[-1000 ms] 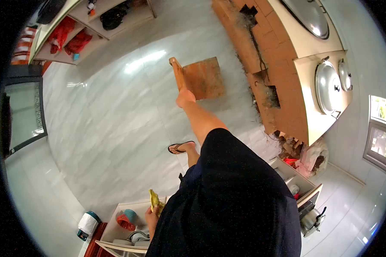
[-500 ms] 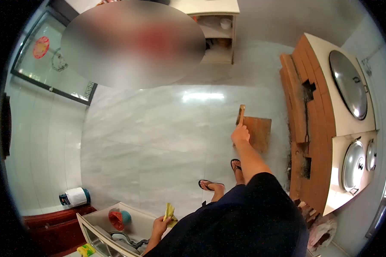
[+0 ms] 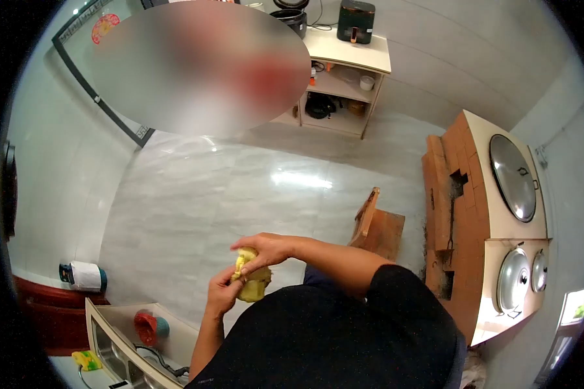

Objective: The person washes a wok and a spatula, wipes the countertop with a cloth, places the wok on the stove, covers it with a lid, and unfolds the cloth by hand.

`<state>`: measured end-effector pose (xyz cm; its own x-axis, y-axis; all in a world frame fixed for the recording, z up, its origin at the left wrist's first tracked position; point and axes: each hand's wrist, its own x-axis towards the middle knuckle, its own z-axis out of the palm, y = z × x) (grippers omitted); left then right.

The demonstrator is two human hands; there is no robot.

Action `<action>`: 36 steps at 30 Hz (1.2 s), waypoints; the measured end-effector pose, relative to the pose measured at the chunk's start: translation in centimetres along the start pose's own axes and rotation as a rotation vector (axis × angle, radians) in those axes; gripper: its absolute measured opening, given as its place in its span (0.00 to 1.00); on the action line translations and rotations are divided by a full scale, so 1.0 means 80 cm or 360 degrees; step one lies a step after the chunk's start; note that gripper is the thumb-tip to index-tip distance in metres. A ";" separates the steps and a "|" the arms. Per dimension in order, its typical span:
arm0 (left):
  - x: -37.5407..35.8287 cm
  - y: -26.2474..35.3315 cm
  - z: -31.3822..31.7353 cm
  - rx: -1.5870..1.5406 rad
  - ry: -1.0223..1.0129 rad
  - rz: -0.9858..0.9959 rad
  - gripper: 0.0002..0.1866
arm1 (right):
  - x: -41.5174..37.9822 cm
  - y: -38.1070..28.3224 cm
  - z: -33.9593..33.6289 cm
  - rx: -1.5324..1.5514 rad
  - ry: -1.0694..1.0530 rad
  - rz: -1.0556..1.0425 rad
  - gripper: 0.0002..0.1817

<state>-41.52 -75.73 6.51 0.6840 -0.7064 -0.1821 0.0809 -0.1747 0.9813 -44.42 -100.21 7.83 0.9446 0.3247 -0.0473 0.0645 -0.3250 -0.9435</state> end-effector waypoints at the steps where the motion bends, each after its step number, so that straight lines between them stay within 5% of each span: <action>1: 0.007 0.021 0.002 -0.0061 0.0188 -0.0024 0.15 | 0.009 -0.004 -0.004 0.0020 -0.0152 0.0010 0.26; 5: 0.039 0.007 -0.058 0.0357 0.0374 -0.0100 0.08 | 0.039 0.001 -0.022 0.0081 0.0283 0.0176 0.16; 8: 0.066 0.005 -0.084 0.0176 0.0373 -0.0274 0.08 | 0.059 0.027 -0.046 0.0214 0.0607 0.0289 0.16; 12: 0.120 -0.008 -0.129 0.0600 0.0423 0.0100 0.06 | 0.109 0.064 -0.098 0.0548 0.0381 0.0259 0.10; 15: 0.161 -0.031 -0.172 0.0515 0.0668 0.0267 0.07 | 0.175 0.073 -0.131 -0.0144 0.0212 0.0326 0.12; 17: 0.186 0.008 -0.186 0.0128 0.0749 0.0014 0.09 | 0.223 0.088 -0.149 -0.0654 0.0072 0.0156 0.10; 20: 0.236 0.027 -0.214 0.0195 0.0822 -0.0154 0.13 | 0.302 0.128 -0.151 -0.0998 -0.0165 0.0006 0.13; 22: 0.266 0.049 -0.227 0.0282 0.0791 -0.0329 0.13 | 0.349 0.118 -0.150 -0.0703 -0.0033 -0.0351 0.32; 24: 0.281 0.055 -0.232 0.0741 0.0834 0.0147 0.12 | 0.395 0.079 -0.148 -0.0329 -0.0068 -0.0639 0.40; 25: 0.284 0.066 -0.241 0.0790 0.0731 0.0025 0.12 | 0.418 0.062 -0.144 -0.0151 -0.0159 -0.0695 0.40; 27: 0.292 0.063 -0.258 0.0694 0.0763 0.0335 0.15 | 0.463 0.056 -0.134 0.0112 -0.0536 -0.0553 0.34; 29: 0.282 0.063 -0.290 0.0615 0.0807 0.0023 0.16 | 0.509 0.045 -0.121 0.0152 -0.0712 -0.0191 0.22; 32: 0.266 0.048 -0.336 0.0740 0.0955 -0.0213 0.15 | 0.570 0.065 -0.109 -0.0648 -0.0630 -0.0710 0.11; 36: 0.231 -0.005 -0.402 0.0852 0.1151 -0.0467 0.11 | 0.647 0.053 -0.093 -0.0599 -0.0626 -0.0882 0.07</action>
<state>-5.59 -66.67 4.77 0.9872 -0.0188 -0.1582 0.1007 -0.6961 0.7109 7.15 -91.40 3.80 0.5635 0.7963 0.2199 0.6656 -0.2800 -0.6918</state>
